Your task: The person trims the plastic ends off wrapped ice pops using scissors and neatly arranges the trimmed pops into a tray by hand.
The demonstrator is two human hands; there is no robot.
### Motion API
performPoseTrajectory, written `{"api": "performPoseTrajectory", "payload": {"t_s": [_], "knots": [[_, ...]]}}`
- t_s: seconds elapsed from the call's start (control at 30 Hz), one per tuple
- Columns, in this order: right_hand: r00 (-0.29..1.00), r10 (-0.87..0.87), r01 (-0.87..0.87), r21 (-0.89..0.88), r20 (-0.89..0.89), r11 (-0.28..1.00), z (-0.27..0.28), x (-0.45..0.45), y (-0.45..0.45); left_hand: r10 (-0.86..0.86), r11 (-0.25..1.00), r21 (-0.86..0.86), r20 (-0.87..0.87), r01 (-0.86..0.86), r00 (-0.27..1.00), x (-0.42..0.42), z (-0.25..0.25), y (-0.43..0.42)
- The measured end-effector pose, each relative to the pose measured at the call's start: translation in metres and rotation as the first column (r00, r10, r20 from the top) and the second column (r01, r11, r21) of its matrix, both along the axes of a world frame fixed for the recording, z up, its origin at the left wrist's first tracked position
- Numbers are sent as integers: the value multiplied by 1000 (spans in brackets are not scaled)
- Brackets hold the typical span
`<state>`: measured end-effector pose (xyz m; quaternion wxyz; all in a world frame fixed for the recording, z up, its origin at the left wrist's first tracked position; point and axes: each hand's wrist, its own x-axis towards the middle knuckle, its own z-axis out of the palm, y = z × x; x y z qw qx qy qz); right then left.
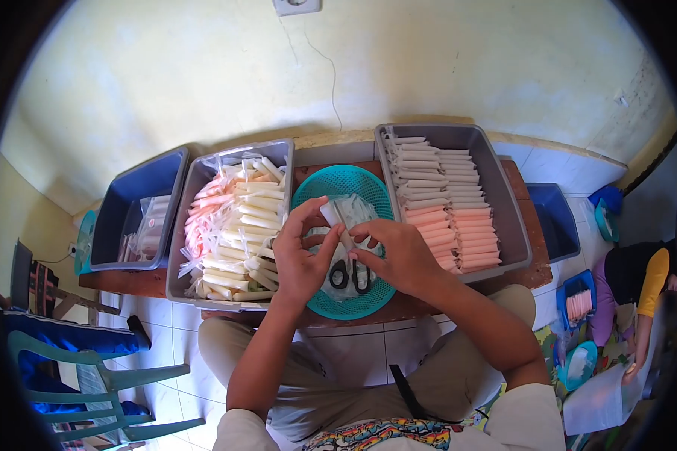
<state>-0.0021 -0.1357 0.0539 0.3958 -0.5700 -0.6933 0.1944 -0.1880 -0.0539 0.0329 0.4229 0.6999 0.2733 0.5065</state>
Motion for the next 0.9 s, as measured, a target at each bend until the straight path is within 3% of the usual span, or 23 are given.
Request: {"api": "performPoseTrajectory", "payload": {"t_s": [0.23,0.43,0.5,0.6,0.67,0.83,0.9], "knots": [[994,-110,110,86,-11,990,14,38,-10,-90,988,-117,138,106,986,46,7,-9],[970,-219,201,162,104,966,24,92,-16,-140,978,-116,244,172,960,100,-3,1],[936,-268,236,159,226,959,29,111,-20,-140,976,-124,266,178,954,122,-8,5],[893,-341,313,139,295,940,31,144,-24,-127,986,-85,167,142,978,149,-9,11],[872,-356,317,167,337,934,25,169,-24,-105,994,-8,-174,105,979,165,1,14],[813,-391,338,197,432,920,-10,226,-6,-150,968,135,-362,211,920,216,-22,43],[699,-494,475,180,517,861,-28,242,4,-166,953,168,-405,252,899,236,-40,54]]}}
